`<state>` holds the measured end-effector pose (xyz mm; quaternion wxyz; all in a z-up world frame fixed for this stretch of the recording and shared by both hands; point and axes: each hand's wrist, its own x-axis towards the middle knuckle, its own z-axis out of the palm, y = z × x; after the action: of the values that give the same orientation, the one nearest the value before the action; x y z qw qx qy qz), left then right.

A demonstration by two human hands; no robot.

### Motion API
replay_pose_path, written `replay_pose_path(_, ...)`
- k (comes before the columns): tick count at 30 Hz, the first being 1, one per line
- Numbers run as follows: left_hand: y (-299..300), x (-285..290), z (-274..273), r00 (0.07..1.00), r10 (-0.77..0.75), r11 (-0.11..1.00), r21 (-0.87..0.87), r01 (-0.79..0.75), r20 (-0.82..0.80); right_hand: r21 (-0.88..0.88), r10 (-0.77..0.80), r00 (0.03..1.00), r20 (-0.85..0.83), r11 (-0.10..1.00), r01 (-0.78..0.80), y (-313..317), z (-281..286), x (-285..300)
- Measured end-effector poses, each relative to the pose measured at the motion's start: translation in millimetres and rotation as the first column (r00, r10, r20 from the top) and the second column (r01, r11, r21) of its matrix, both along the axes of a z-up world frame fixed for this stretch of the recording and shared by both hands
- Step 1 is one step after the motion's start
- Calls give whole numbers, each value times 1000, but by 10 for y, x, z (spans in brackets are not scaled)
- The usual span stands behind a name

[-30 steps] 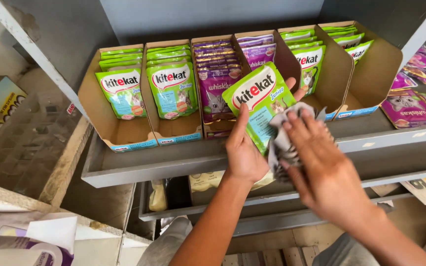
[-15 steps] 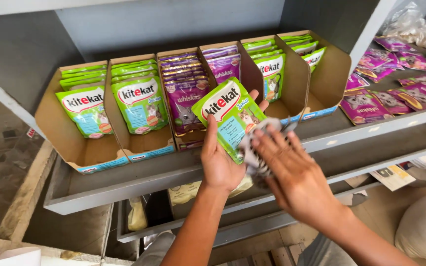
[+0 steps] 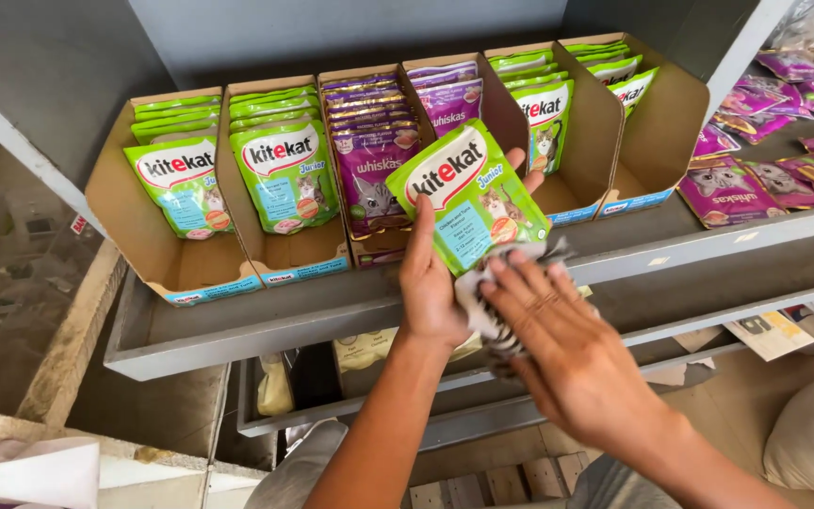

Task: Wiping dust or residue off cat food pouches using a cloth before organizing them on a shelf.

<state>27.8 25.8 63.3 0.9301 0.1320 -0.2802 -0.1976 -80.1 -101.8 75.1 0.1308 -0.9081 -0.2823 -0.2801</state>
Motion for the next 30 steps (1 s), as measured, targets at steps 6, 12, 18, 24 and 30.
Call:
replay_pose_path(6, -6, -14, -26, 998, -49, 998, -33, 47, -49, 9, -54, 997, 50, 999, 53, 12, -29, 21)
replay_pose_path(12, -52, -63, -16, 996, -18, 1000, 3, 18, -86, 27, -84, 995, 48, 996, 83, -46, -49, 49)
replay_pose_path(18, -71, -30, -40, 997, -49, 998, -52, 46, -63, 4, -32, 999, 4, 999, 32, -78, -53, 59)
replay_pose_path(24, -48, -16, -82, 999, -25, 999, -34, 23, -41, 38, -7, 1000, 1, 999, 7, -21, -76, 12)
replay_pose_path(30, -80, -40, -90, 999, -22, 999, -40, 20, -46, 68, -91, 996, 26, 994, 89, -61, -53, 53)
